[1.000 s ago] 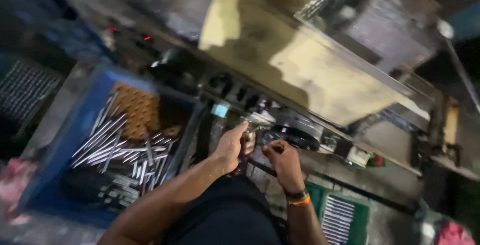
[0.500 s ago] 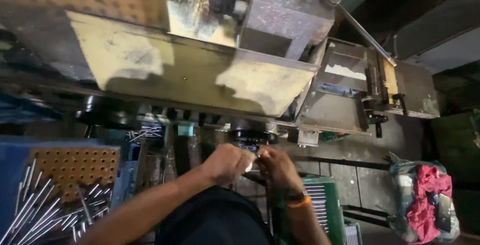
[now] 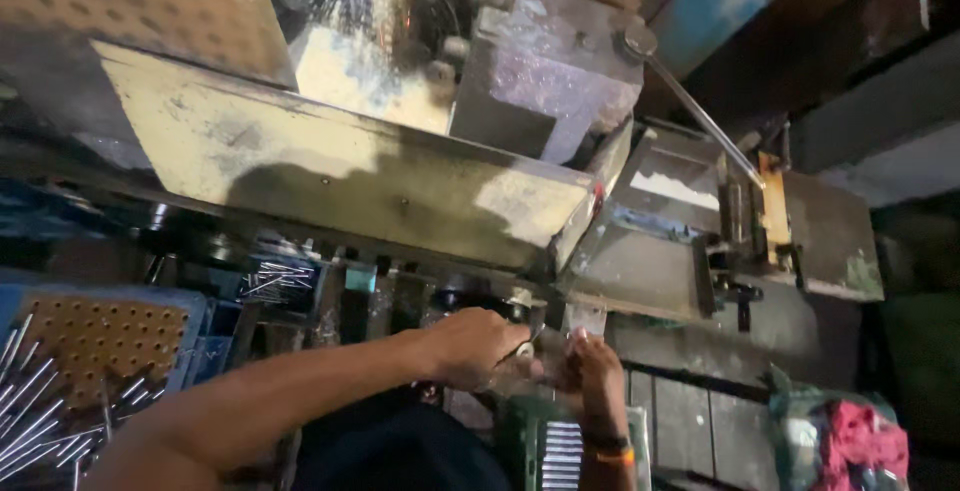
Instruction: The person repeatedly picks up metal rods from a blue bin, inserts them into a grinding machine, operates a lever to process them, and then places the finished rods into a green tray. The cycle continues throughout the clip.
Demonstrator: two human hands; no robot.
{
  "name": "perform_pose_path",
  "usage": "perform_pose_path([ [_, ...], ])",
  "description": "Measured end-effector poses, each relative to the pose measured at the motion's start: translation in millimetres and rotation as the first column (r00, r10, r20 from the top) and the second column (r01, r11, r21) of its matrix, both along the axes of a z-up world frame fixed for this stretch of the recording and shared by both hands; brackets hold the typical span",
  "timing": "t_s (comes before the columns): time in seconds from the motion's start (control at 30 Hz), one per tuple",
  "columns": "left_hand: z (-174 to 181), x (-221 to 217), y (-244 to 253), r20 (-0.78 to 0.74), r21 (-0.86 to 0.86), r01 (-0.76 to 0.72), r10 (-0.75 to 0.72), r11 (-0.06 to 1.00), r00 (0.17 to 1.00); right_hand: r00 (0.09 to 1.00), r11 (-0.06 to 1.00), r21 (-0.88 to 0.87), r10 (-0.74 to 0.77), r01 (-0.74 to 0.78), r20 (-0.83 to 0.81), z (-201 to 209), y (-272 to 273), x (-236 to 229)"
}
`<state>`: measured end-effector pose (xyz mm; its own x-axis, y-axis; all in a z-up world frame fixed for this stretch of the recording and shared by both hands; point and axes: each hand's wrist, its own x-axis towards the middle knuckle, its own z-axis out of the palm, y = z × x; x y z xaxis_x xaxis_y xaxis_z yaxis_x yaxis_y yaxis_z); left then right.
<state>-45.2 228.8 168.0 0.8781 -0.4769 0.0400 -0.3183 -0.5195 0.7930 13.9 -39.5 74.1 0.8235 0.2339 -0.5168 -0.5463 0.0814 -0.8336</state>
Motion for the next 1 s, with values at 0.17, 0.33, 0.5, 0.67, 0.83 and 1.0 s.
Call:
perform_pose_path([
  [0.17, 35, 21, 14, -0.002, -0.137, -0.225, 0.227, 0.965, 0.974, 0.923, 0.917, -0.395, 0.196, -0.053, 0.332, -13, -4, 9],
  [0.33, 69, 54, 69, 0.331, -0.287, -0.264, 0.354, 0.921, 0.875, 0.766, 0.677, -0.704, 0.33, 0.216, 0.552, -50, 3, 20],
  [0.5, 111, 71, 121, 0.261, -0.619, -0.262, 0.509, 0.74, 0.82, 0.676, 0.81, -0.289, -0.171, 0.511, 0.717, -55, 5, 40],
  [0.67, 135, 117, 161, 0.416, -0.768, -0.236, 0.744, 0.595, 0.523, 0.646, 0.829, -0.163, -0.277, 0.534, 0.711, -38, 5, 57],
  [0.83, 136, 157, 181, 0.149, -0.946, -0.161, 0.815, 0.283, 0.56, 0.668, 0.922, -0.068, -0.223, 0.38, 0.71, -8, 21, 76],
  [1.0, 115, 217, 195, -0.144, -0.988, -0.12, 0.837, -0.095, 0.528, 0.68, 0.901, -0.164, -0.173, 0.401, 0.713, 28, 57, 75],
])
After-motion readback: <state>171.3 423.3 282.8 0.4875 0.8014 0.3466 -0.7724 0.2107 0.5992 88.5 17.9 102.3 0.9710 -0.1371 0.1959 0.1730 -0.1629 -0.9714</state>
